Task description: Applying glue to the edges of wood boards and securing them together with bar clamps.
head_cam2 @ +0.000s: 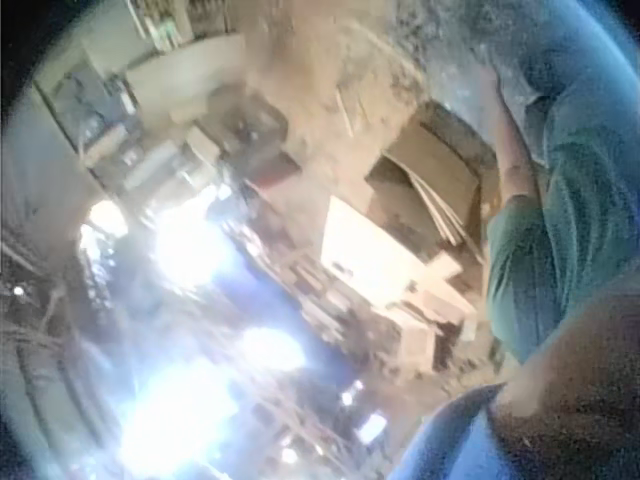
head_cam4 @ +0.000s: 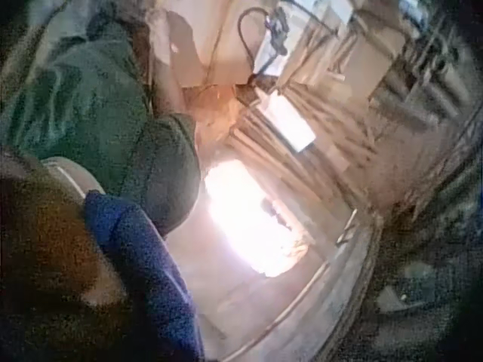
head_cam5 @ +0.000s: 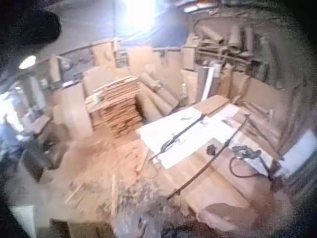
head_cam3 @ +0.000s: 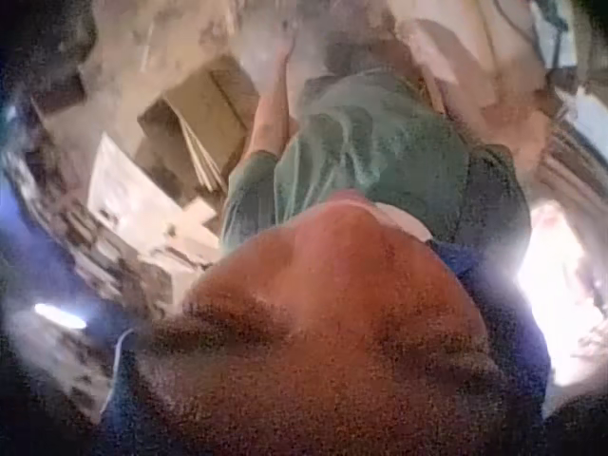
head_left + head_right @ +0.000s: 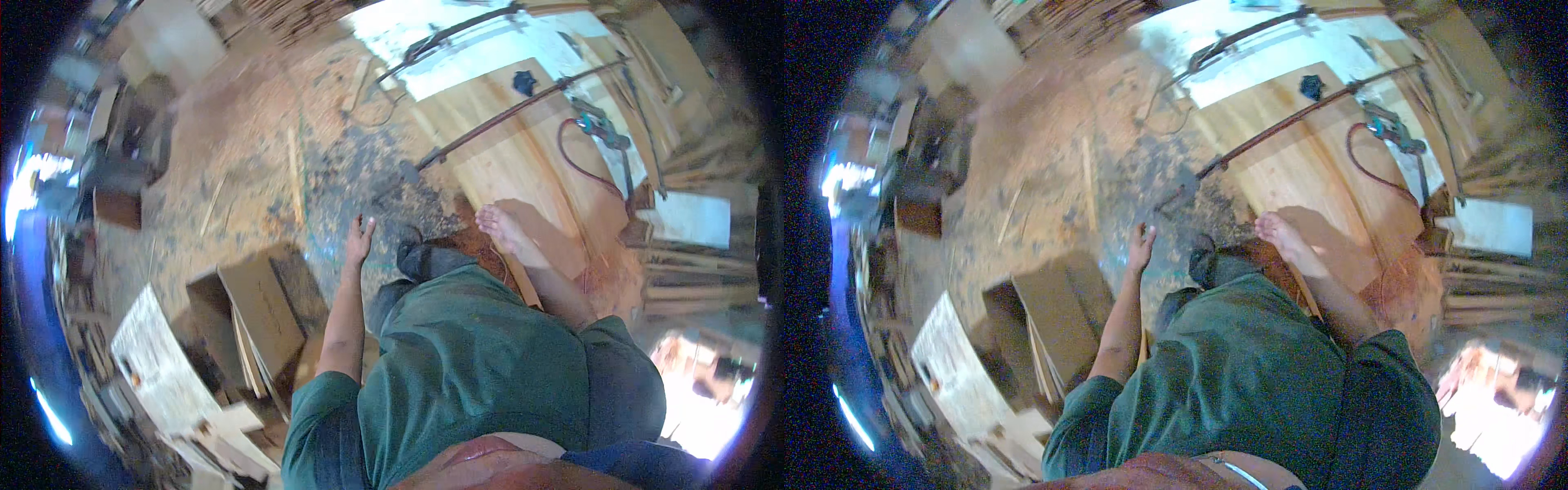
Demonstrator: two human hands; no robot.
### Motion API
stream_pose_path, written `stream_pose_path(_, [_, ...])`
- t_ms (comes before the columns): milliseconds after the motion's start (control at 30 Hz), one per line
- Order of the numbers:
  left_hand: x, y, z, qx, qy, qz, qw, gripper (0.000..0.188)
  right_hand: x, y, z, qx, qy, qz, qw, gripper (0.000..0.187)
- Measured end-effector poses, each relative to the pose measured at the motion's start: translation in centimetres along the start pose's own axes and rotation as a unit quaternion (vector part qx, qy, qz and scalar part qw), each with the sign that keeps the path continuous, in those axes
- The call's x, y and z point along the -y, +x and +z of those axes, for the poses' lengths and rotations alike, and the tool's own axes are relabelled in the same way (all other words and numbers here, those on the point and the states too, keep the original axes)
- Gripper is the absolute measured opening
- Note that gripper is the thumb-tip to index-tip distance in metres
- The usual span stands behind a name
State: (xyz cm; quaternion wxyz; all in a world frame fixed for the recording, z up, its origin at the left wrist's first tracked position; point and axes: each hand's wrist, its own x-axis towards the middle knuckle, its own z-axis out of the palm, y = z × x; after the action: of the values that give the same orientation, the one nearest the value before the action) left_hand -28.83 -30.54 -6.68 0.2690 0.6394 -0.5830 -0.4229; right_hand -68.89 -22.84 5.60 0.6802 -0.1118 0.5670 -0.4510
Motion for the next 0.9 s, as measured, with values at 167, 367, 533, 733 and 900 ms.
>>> stream_pose_path(167, [-2.2,6.5,3.2,0.159,0.0,0.02,0.987,0.068,2.7,-0.5,3.2,-0.022,0.035,-0.07,0.997,0.026])
stream_pose_path(367, [-4.3,6.4,2.8,0.284,-0.298,-0.148,0.899,0.06,4.9,-0.2,6.1,-0.141,0.021,-0.054,0.988,0.03])
stream_pose_path(533, [-4.5,6.9,1.6,0.29,-0.676,-0.382,0.559,0.053,5.8,4.1,3.2,-0.161,0.027,-0.082,0.983,0.027])
stream_pose_path(733, [-14.1,10.9,-5.5,0.241,-0.533,-0.284,0.76,0.043,9.6,13.3,-1.4,-0.251,-0.012,-0.124,0.96,0.043])
stream_pose_path(900, [-13.3,11.9,-2.5,0.216,0.179,0.231,0.932,0.075,13.9,19.5,-0.7,-0.372,-0.163,-0.137,0.903,0.061])
